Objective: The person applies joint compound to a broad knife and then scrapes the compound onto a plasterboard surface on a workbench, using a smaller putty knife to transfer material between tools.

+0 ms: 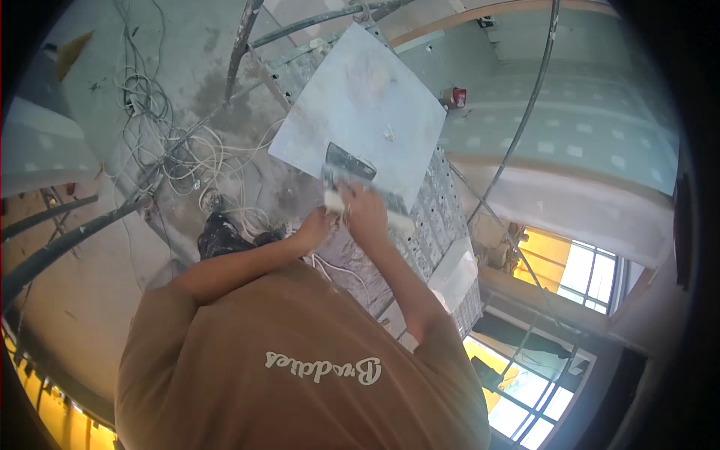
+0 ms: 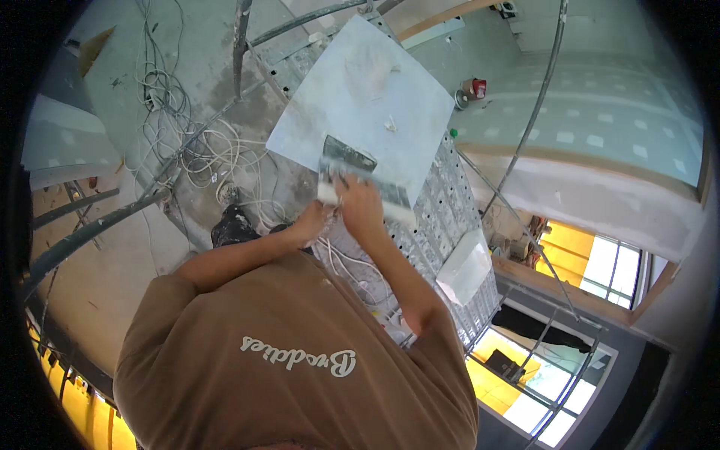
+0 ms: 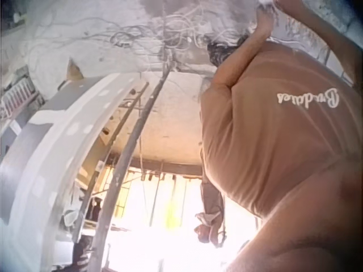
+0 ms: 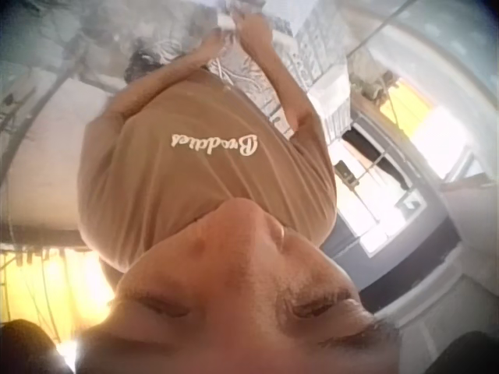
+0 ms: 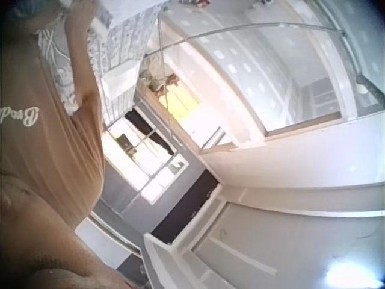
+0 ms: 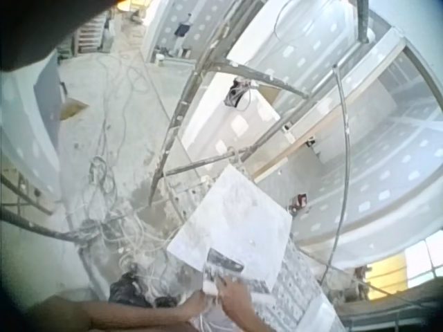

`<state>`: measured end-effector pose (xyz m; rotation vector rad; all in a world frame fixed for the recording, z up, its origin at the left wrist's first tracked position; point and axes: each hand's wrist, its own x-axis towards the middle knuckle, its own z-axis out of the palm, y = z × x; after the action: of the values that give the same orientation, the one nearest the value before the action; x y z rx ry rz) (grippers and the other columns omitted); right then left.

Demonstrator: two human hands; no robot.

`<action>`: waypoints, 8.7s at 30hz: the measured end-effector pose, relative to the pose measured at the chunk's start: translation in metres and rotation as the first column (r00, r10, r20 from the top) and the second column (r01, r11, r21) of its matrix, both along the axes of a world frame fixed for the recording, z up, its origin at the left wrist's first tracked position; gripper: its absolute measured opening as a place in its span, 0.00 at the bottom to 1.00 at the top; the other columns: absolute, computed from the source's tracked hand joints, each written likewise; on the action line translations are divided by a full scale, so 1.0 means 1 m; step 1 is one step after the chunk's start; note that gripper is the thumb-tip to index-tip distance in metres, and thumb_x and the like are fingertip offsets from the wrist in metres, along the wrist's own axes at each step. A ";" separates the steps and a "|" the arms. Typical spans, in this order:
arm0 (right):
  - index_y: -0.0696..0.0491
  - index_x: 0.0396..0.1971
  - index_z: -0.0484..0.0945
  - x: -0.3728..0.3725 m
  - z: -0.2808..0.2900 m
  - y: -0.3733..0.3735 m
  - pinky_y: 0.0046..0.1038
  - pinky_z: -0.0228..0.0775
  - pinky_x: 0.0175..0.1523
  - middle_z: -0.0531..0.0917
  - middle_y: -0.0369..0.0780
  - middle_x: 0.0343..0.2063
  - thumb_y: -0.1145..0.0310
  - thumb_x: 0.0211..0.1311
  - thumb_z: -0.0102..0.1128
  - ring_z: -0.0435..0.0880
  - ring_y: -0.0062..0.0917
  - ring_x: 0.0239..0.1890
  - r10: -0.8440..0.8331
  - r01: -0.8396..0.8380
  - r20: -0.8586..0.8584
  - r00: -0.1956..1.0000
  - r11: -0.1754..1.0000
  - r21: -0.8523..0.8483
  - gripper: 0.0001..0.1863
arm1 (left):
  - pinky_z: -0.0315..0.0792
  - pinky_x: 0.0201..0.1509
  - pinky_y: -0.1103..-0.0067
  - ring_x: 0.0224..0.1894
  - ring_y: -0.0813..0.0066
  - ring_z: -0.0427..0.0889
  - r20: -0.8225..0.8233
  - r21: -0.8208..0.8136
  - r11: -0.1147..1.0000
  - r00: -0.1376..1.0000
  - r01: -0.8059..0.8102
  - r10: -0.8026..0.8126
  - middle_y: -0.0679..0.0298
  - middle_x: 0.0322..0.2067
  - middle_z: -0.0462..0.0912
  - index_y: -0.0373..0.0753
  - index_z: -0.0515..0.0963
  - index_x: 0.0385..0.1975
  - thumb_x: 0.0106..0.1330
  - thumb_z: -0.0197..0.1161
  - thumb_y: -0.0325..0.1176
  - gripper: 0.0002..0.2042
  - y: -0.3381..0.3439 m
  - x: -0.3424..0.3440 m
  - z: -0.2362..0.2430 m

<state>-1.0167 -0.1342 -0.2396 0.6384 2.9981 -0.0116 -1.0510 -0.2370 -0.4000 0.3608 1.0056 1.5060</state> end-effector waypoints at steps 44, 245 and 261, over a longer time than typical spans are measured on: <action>0.49 0.61 0.76 0.086 0.017 -0.037 0.40 0.70 0.56 0.81 0.44 0.50 0.78 0.45 0.63 0.79 0.39 0.52 -0.274 0.272 -0.047 0.961 0.961 -0.041 0.35 | 0.75 0.35 0.79 0.36 0.78 0.78 -0.019 -0.069 0.985 0.987 0.160 -0.161 0.64 0.40 0.78 0.35 0.63 0.62 0.74 0.60 0.34 0.22 0.000 -0.012 0.037; 0.47 0.61 0.75 0.011 -0.029 0.085 0.43 0.65 0.63 0.79 0.40 0.56 0.71 0.61 0.55 0.76 0.33 0.57 0.120 -0.098 -0.114 0.986 0.978 0.183 0.26 | 0.70 0.58 0.60 0.54 0.41 0.78 -0.967 0.075 0.955 0.213 -0.287 0.140 0.39 0.51 0.78 0.28 0.71 0.58 0.69 0.62 0.30 0.21 -0.017 -0.219 0.069; 0.53 0.57 0.78 -0.033 -0.022 0.082 0.46 0.66 0.60 0.83 0.42 0.48 0.69 0.62 0.54 0.78 0.36 0.57 0.101 -0.072 -0.158 0.982 0.981 0.179 0.22 | 0.73 0.47 0.59 0.43 0.39 0.82 -0.940 -0.150 0.949 0.338 -0.277 -0.050 0.36 0.39 0.82 0.24 0.73 0.55 0.71 0.62 0.39 0.23 -0.055 -0.196 0.112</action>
<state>-1.0496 -0.0522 -0.2619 0.5454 3.2120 0.2127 -1.2474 -0.2916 -0.2884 1.0536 2.2146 1.1516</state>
